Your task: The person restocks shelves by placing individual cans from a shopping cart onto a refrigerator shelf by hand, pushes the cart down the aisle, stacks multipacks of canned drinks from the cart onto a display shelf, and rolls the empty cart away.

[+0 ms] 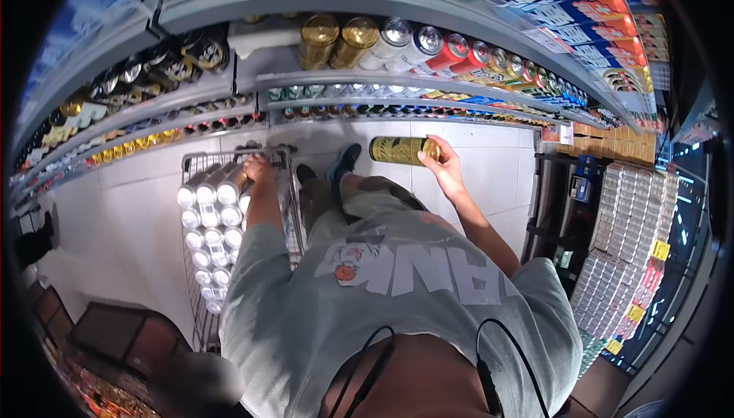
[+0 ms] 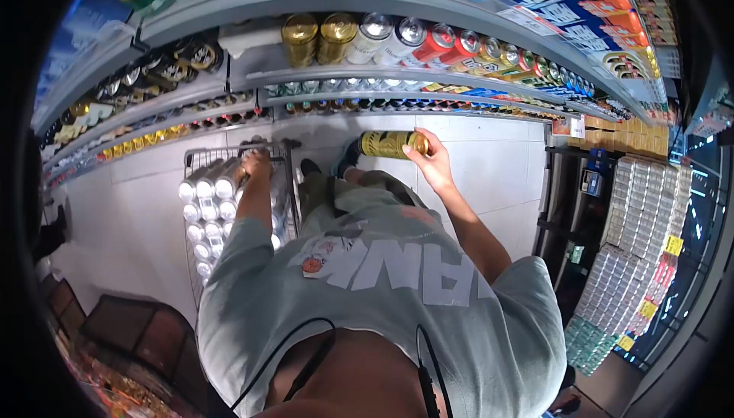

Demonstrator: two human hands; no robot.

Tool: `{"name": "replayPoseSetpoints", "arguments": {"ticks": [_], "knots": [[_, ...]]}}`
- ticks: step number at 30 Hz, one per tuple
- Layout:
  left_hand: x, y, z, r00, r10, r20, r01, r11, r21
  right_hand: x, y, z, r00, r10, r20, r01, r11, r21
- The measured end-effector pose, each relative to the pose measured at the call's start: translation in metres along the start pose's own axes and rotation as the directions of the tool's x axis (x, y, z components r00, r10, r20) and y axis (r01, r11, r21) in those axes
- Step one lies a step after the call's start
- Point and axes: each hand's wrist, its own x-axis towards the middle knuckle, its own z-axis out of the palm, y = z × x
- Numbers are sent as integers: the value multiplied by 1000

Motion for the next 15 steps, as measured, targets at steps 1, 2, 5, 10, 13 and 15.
{"name": "replayPoseSetpoints", "arguments": {"ticks": [1,2,5,10,13,15], "knots": [[4,0,-1,999,-38,-16,37,998,-53,-7,2,-3,999,-4,-52,2,999,-45],[17,-2,9,999,-16,-29,15,999,-33,-12,0,-5,996,-22,-90,17,998,-60],[-6,-11,-24,995,81,66,-71,988,-136,-25,5,-15,986,-34,-166,27,998,-49],[-62,0,-53,994,-18,-110,-3,982,-187,-19,47,-54,982,-85,-168,61,988,-142],[-68,3,-39,975,-63,-212,20,980,-197,-8,74,-81,992,-101,-77,85,979,-188],[-131,7,-86,976,-106,-190,59,969,-240,-4,68,-88,1000,-30,-6,29,989,-146]]}}
